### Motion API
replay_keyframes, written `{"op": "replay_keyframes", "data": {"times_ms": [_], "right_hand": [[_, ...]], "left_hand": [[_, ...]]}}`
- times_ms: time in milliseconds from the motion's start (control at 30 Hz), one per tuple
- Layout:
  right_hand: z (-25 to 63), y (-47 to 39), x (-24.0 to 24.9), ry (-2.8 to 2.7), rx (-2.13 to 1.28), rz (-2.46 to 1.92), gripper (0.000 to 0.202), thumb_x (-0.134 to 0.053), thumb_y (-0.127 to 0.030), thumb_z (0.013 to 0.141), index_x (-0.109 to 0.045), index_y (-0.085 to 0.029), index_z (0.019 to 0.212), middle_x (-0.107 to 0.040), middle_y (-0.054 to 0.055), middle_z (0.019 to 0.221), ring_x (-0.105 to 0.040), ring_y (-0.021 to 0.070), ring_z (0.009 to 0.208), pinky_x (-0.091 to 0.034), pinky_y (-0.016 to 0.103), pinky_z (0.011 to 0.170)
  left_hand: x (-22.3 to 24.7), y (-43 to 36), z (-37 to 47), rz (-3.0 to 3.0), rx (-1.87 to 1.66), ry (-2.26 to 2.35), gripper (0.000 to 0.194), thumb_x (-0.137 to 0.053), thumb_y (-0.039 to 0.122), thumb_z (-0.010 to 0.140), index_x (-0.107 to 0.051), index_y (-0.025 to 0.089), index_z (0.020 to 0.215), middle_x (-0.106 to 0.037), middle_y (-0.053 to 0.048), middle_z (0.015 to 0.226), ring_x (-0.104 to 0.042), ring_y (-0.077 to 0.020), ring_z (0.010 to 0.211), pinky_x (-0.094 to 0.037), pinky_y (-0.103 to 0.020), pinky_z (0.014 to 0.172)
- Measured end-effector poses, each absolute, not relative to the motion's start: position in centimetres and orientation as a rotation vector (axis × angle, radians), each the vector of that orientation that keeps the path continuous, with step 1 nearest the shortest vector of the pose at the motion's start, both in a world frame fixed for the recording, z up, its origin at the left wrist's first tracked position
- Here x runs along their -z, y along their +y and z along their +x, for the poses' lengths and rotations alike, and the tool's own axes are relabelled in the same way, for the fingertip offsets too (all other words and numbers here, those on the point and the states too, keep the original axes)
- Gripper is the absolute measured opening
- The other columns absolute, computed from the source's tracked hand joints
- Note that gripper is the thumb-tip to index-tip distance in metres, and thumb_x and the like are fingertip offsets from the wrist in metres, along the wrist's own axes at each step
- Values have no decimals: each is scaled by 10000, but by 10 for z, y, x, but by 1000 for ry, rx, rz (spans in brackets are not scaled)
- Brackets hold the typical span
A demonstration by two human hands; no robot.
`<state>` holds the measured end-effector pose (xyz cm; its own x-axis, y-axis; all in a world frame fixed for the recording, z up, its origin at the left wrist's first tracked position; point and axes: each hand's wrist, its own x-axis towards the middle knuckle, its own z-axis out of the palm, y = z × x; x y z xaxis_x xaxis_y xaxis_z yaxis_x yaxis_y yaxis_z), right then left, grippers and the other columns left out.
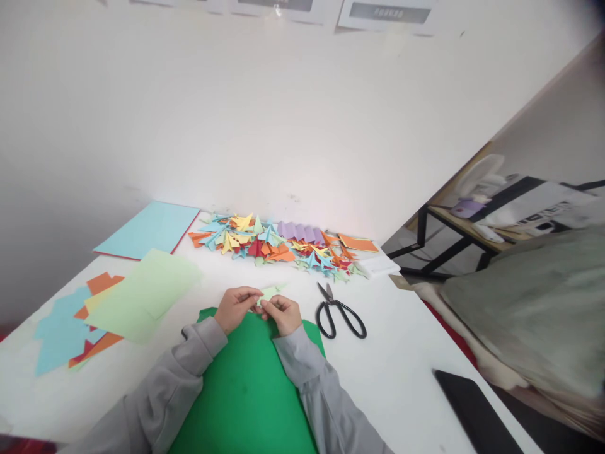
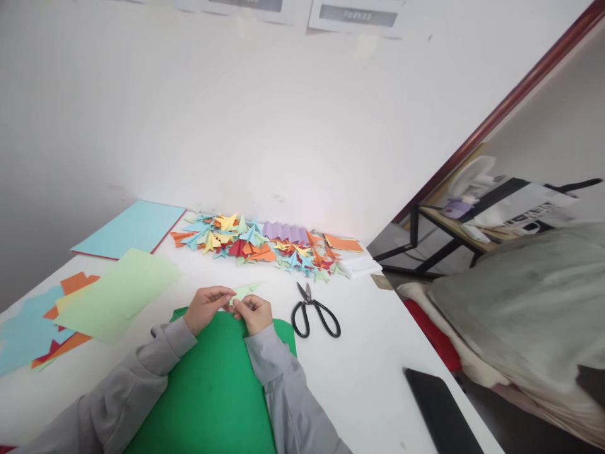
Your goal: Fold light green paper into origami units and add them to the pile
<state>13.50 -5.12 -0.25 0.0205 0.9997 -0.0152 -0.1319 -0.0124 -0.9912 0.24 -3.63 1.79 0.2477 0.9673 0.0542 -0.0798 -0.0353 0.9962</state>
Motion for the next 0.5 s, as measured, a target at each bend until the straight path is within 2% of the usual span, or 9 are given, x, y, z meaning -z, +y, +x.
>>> {"op": "replay_keyframes", "data": {"times_ms": [333, 500], "right_hand": [[131, -50, 6, -1045, -1208, -1117, 278, -653, -367, 585, -541, -163, 433, -533, -20, 366, -456, 88, 349, -361, 218, 398], [131, -51, 4, -1048, -1180, -1116, 267, -647, -353, 598, -545, -164, 440, -544, -18, 383, -469, 93, 361, -377, 224, 407]], "left_hand": [[-20, -38, 4, 1240, -1093, 944, 159, -608, 245, 625, -631, 126, 727, -605, 4, 519, -572, -122, 497, -488, -257, 538], [-21, -39, 6, 1170, -1081, 910, 225, -674, 188, 540, -621, 117, 747, -590, 10, 556, -568, -107, 513, -470, -235, 535]]}}
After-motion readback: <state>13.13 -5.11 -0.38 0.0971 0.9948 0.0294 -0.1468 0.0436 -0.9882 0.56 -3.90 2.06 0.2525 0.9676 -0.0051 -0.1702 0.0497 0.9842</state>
